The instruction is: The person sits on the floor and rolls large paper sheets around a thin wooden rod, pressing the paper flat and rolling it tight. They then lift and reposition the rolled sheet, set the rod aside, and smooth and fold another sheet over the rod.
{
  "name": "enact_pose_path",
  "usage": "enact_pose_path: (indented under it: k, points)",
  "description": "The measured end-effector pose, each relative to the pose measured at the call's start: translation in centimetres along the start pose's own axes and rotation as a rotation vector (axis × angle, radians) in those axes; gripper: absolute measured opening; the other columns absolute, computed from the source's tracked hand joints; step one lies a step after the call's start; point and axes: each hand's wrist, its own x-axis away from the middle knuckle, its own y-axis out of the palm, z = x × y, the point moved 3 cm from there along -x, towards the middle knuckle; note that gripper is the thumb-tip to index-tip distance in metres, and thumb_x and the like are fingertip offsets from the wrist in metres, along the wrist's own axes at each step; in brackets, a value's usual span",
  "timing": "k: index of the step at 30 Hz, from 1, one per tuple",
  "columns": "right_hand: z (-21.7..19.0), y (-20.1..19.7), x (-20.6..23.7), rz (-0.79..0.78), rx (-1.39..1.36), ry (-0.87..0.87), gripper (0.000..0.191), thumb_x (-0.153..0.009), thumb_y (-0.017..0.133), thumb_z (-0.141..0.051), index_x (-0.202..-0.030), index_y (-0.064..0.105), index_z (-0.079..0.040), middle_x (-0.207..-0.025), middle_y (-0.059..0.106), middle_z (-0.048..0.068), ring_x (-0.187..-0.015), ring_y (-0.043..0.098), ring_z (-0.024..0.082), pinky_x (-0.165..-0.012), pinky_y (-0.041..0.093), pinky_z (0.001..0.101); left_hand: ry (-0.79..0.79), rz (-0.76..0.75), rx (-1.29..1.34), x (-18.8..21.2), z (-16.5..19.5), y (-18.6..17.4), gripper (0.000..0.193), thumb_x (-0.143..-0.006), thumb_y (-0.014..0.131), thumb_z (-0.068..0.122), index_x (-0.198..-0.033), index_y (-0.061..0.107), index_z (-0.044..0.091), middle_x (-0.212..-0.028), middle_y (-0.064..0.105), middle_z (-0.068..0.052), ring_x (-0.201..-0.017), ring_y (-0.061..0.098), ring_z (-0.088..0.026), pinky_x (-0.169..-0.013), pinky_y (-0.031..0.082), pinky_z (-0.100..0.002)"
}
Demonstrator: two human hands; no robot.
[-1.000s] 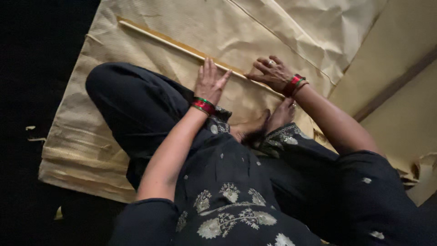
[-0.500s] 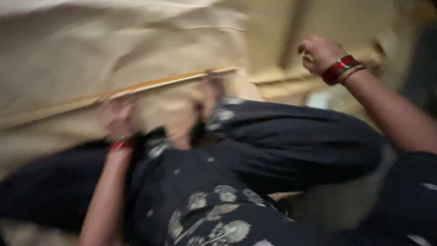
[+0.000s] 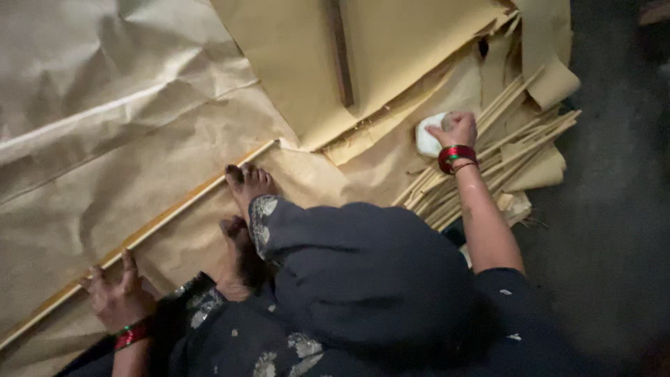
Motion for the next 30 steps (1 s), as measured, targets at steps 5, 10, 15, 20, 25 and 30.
enact_pose_path:
  k: [5,10,15,20,25,30]
  points:
    - [3.7,1.6,-2.2,-0.37,0.101,0.117,0.088,-0.06,0.098,-0.047,-0.127,0.066,0.0,-0.123,0.07,0.019,-0.113,0.067,0.032,-0.099,0.052,0.0418,0.043,0.04,0.046,-0.1,0.2,-0.2,0.068,-0.09,0.077,0.016,-0.153,0.06,0.032,-0.152,0.053,-0.034,-0.138,0.052,-0.051,-0.12,0.045,-0.056]
    - [-9.4,0.9,1.7,-0.401,-0.005,0.006,0.072,-0.075,0.082,-0.043,-0.131,0.064,-0.001,-0.126,0.068,0.023,-0.115,0.064,0.037,-0.099,0.05,0.0461,0.033,0.093,0.009,-1.0,1.2,-0.6,0.06,-0.091,0.067,0.01,-0.147,0.067,0.031,-0.146,0.063,-0.025,-0.136,0.061,-0.043,-0.119,0.045,-0.052]
    - [-30.7,22.7,21.5,-0.184,0.087,-0.419,0.059,-0.09,0.066,-0.04,-0.134,0.062,-0.001,-0.129,0.065,0.026,-0.117,0.061,0.042,-0.098,0.049,0.0505,0.016,0.253,0.117,-2.1,2.2,-0.9,0.048,-0.097,0.062,0.007,-0.14,0.071,0.027,-0.14,0.059,-0.028,-0.125,0.061,-0.045,-0.116,0.045,-0.055]
    - [-29.4,29.6,24.0,-0.185,0.142,-0.548,0.049,-0.105,0.049,-0.036,-0.138,0.059,-0.002,-0.133,0.062,0.03,-0.119,0.058,0.047,-0.098,0.047,0.0548,-0.089,0.143,0.115,-2.7,2.8,0.4,0.063,-0.088,0.057,0.006,-0.145,0.06,0.031,-0.15,0.049,-0.029,-0.132,0.045,-0.062,-0.104,0.045,-0.061]
    - [-31.5,20.3,19.2,-0.503,0.399,-1.359,0.033,-0.092,0.053,-0.022,-0.122,0.064,-0.016,-0.122,0.069,0.01,-0.119,0.062,0.029,-0.099,0.048,0.0541,-0.114,0.105,0.043,-2.9,3.4,1.5,0.061,-0.096,0.053,0.008,-0.152,0.056,0.033,-0.154,0.047,-0.028,-0.138,0.042,-0.06,-0.105,0.044,-0.062]
    - [-38.8,14.7,17.5,-0.5,0.032,-1.556,0.043,-0.075,0.077,-0.014,-0.117,0.07,-0.017,-0.134,0.059,0.013,-0.13,0.056,0.036,-0.108,0.049,0.0472,-0.134,0.106,0.062,-3.4,3.9,1.8,0.055,-0.099,0.051,0.012,-0.15,0.057,0.033,-0.154,0.046,-0.027,-0.139,0.041,-0.058,-0.106,0.043,-0.062]
